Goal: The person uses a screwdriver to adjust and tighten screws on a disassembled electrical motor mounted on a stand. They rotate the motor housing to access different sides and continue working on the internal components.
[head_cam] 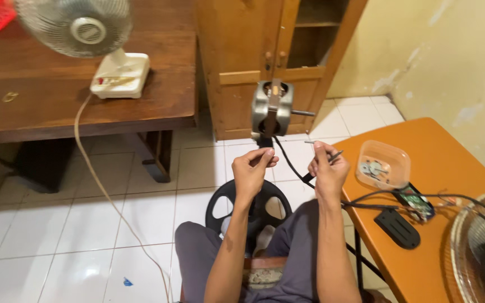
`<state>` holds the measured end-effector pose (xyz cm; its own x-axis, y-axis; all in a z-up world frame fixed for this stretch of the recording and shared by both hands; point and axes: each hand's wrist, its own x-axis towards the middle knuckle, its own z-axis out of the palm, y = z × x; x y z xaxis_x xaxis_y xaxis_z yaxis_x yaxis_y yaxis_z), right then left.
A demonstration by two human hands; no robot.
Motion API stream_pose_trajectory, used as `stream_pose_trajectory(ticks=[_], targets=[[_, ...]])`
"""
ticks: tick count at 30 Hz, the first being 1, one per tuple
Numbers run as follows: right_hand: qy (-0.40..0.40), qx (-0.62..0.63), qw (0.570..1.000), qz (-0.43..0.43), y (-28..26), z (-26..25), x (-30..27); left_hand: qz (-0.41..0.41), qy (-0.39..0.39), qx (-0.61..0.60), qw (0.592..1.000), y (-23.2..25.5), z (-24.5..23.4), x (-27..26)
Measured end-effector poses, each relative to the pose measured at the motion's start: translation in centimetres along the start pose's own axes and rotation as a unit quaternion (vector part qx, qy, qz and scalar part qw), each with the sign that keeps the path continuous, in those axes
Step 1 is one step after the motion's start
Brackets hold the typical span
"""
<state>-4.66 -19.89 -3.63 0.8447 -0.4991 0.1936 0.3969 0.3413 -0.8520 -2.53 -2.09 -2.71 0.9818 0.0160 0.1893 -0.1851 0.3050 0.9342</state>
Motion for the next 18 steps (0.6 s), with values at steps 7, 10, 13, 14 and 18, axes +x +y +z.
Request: stream_pose_trajectory(ticks=[7, 10, 13, 14, 18], targets=[[0.069, -0.061, 0.995, -0.043, -5.7, -6.5, -0.7, 0.027, -0.117, 0.007, 0.993, -1.1, 7.9, -3.0], [0.091, -0.079, 0.991, -0.054, -8.0, -8.4, -1.1, 0.014, -0.152, -0.027, 0.988, -2.2, 12.0, -3.0], [0.108, -0.073, 0.99, -0.06, -9.2, -10.5, -1.0, -0.007, -0.179, -0.056, 0.982, -3.6, 15.4, -3.2], [0.116, -0.071, 0.989, -0.056, -9.4, -11.0, -1.0, -0.014, -0.185, -0.07, 0.98, -4.1, 16.4, -3.2], [0.12, -0.068, 0.989, -0.059, -9.6, -12.6, -0.4, -0.034, -0.217, -0.11, 0.969, -5.9, 19.3, -3.4]])
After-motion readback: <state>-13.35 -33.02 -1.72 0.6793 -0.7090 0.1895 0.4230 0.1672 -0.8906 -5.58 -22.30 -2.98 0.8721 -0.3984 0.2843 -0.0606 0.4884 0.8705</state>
